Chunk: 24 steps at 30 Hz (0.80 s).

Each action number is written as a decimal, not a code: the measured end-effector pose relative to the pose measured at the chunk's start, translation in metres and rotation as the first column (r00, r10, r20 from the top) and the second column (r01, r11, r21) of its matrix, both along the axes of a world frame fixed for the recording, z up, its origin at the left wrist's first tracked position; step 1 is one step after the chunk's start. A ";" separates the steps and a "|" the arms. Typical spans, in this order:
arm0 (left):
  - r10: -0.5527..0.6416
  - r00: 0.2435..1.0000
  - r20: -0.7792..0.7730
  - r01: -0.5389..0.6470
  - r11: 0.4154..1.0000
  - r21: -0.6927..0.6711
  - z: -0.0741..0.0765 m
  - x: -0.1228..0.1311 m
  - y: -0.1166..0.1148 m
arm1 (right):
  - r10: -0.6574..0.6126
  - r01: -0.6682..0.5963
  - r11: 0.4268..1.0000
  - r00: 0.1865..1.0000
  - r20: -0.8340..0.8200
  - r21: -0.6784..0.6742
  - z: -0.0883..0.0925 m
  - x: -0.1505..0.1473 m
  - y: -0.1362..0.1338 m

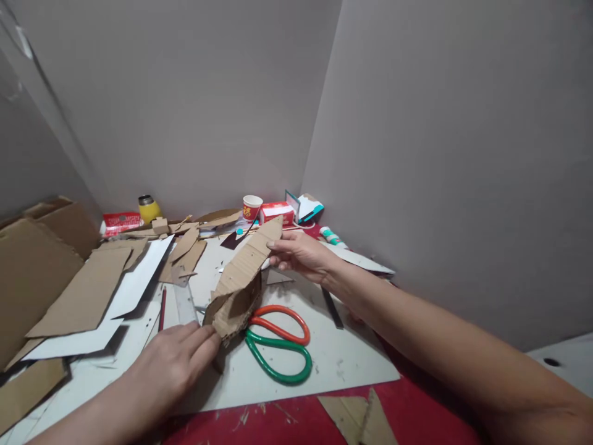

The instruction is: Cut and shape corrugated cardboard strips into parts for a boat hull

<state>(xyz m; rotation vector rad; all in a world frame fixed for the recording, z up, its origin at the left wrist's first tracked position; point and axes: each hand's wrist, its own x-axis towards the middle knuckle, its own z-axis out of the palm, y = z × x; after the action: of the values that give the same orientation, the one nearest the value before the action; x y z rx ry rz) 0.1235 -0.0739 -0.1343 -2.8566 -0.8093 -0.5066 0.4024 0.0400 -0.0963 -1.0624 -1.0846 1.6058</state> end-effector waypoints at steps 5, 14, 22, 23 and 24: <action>-0.002 1.000 0.013 -0.001 0.976 0.216 -0.006 -0.015 -0.046 | 0.160 -0.159 0.986 0.987 0.006 -0.051 -0.010 -0.025 -0.033; -0.017 0.998 -0.066 0.037 0.948 0.316 0.012 -0.019 -0.076 | 0.275 -0.280 0.960 0.952 0.135 0.023 -0.025 -0.050 -0.065; -0.046 0.997 0.057 0.037 0.988 0.149 -0.014 -0.044 -0.088 | 0.325 -0.323 0.946 0.930 0.172 -0.042 -0.032 -0.056 -0.072; -0.056 0.996 0.073 0.046 0.989 0.138 -0.017 -0.048 -0.089 | 0.325 -0.322 0.946 0.929 0.177 -0.045 -0.032 -0.056 -0.073; -0.061 0.994 0.086 0.049 0.990 0.135 -0.020 -0.052 -0.091 | 0.324 -0.321 0.946 0.928 0.185 -0.046 -0.032 -0.056 -0.074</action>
<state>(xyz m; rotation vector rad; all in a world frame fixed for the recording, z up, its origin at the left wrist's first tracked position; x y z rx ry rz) 0.0714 -0.1646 -0.1538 -2.7575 -0.6836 -0.6747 0.3461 -0.0338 -0.1284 -1.1069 -1.4393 1.7970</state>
